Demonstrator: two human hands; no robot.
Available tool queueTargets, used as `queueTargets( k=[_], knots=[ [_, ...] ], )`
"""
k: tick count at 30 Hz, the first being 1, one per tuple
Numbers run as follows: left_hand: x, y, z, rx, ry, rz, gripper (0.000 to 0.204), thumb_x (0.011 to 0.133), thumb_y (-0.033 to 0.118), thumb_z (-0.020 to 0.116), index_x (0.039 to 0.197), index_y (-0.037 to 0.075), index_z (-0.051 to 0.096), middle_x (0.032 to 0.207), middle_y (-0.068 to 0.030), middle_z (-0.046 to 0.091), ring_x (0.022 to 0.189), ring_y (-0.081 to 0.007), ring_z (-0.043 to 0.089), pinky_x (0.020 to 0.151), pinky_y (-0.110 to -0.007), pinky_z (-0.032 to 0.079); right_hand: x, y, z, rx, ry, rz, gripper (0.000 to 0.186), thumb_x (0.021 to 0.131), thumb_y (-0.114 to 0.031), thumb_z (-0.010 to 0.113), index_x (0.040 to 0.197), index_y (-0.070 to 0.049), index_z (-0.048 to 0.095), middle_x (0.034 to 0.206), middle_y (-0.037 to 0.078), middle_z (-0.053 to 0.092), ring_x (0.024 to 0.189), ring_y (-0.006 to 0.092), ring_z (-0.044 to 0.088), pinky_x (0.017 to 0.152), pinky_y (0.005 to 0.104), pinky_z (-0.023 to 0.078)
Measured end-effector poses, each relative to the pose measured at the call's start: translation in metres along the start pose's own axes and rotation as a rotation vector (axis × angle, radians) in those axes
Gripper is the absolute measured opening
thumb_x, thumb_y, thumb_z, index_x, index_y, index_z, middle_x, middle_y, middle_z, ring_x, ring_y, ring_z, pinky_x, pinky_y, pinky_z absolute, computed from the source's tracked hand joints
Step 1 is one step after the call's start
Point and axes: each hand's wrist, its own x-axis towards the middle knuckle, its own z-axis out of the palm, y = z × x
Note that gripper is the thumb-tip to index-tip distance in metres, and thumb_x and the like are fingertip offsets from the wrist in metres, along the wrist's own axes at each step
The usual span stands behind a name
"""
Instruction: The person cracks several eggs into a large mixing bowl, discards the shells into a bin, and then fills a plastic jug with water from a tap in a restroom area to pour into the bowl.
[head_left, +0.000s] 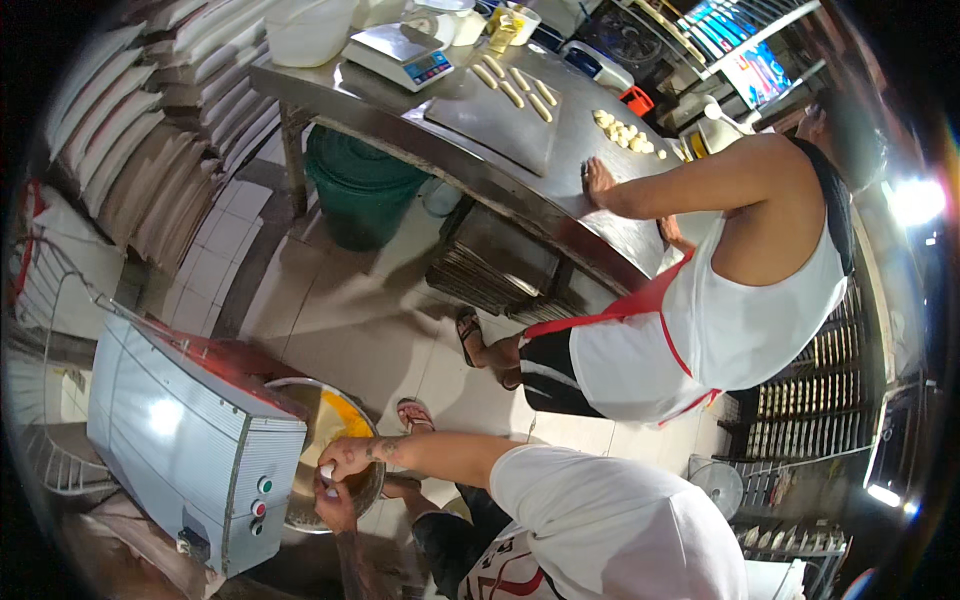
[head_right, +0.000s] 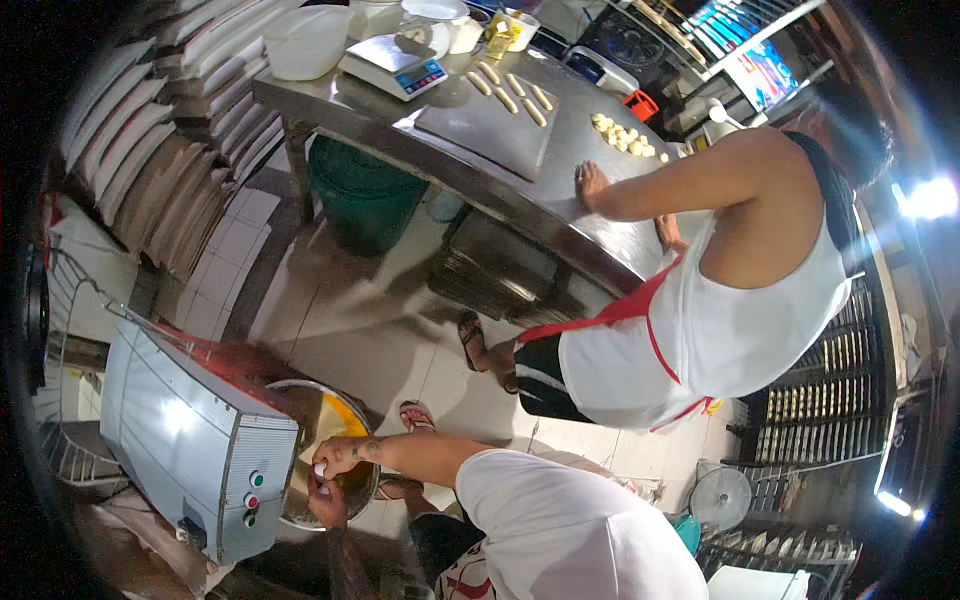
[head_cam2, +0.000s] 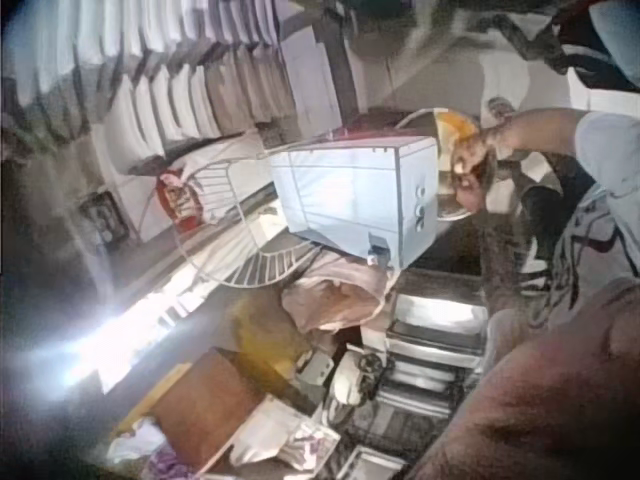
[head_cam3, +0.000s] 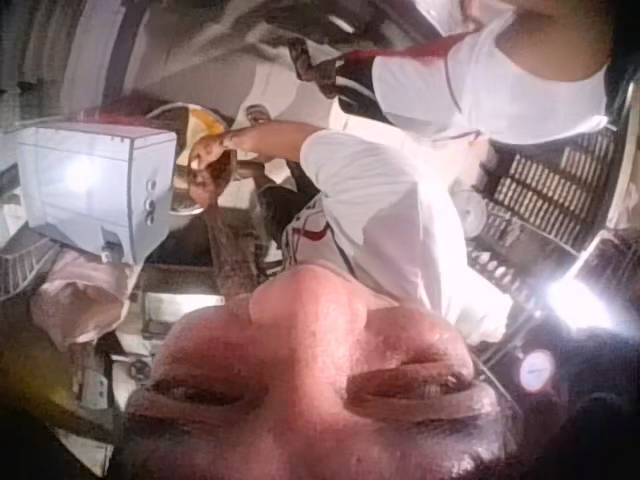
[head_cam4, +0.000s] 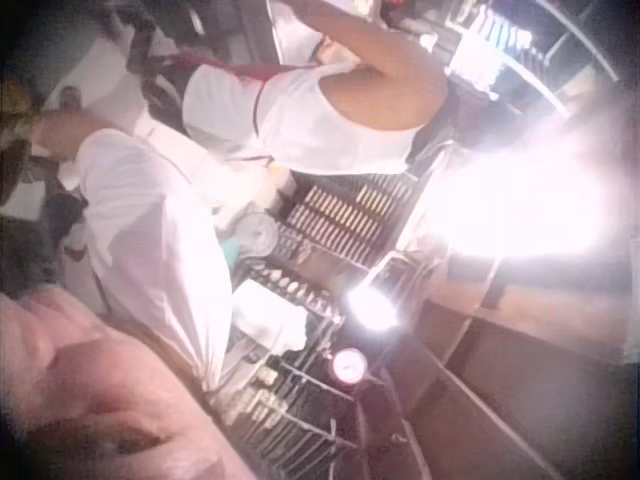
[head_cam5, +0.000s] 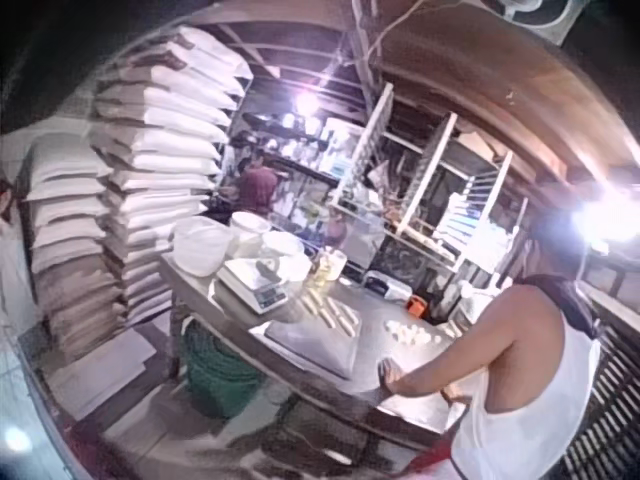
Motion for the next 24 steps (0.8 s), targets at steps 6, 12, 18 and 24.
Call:
queueTargets(
  k=[6,12,18,24],
  knots=[
    [-0.003,-0.01,0.003,-0.042,0.021,-0.06,0.056,0.088,0.024,0.065,0.138,0.0,0.055,0.117,-0.0263,0.068,0.109,-0.0402,0.067,0.089,-0.047,0.052,-0.006,-0.007,-0.001,0.026,0.05,-0.009,0.035,0.074,-0.028,0.069,0.103,-0.007,0.068,0.098,0.017,0.07,0.096,0.0351,0.068,0.083,0.0433,0.052],
    [-0.008,0.002,0.006,-0.126,0.018,-0.085,0.052,0.09,0.024,0.064,0.136,0.001,0.056,0.115,-0.0255,0.069,0.109,-0.0427,0.066,0.088,-0.046,0.052,-0.004,0.006,0.001,0.001,0.043,-0.12,0.036,0.074,-0.028,0.071,0.105,-0.009,0.07,0.098,0.016,0.071,0.094,0.0348,0.069,0.082,0.0431,0.053],
    [-0.021,-0.009,0.004,-0.078,0.061,-0.021,0.058,0.096,0.035,0.063,0.14,0.0,0.052,0.126,-0.0248,0.065,0.114,-0.0355,0.065,0.093,-0.044,0.053,0.007,0.005,0.017,0.004,-0.016,-0.129,0.051,0.065,-0.031,0.081,0.112,-0.013,0.073,0.099,0.012,0.073,0.096,0.0277,0.069,0.087,0.0394,0.054],
    [-0.014,-0.011,-0.003,0.115,0.057,-0.103,0.064,0.092,0.031,0.066,0.148,0.008,0.043,0.102,-0.024,0.069,0.084,-0.0443,0.068,0.068,-0.049,0.054,0.003,-0.035,-0.008,0.169,-0.107,-0.114,0.043,0.072,-0.02,0.078,0.113,-0.008,0.071,0.109,0.012,0.073,0.101,0.0238,0.068,0.092,0.0354,0.052]
  ],
)
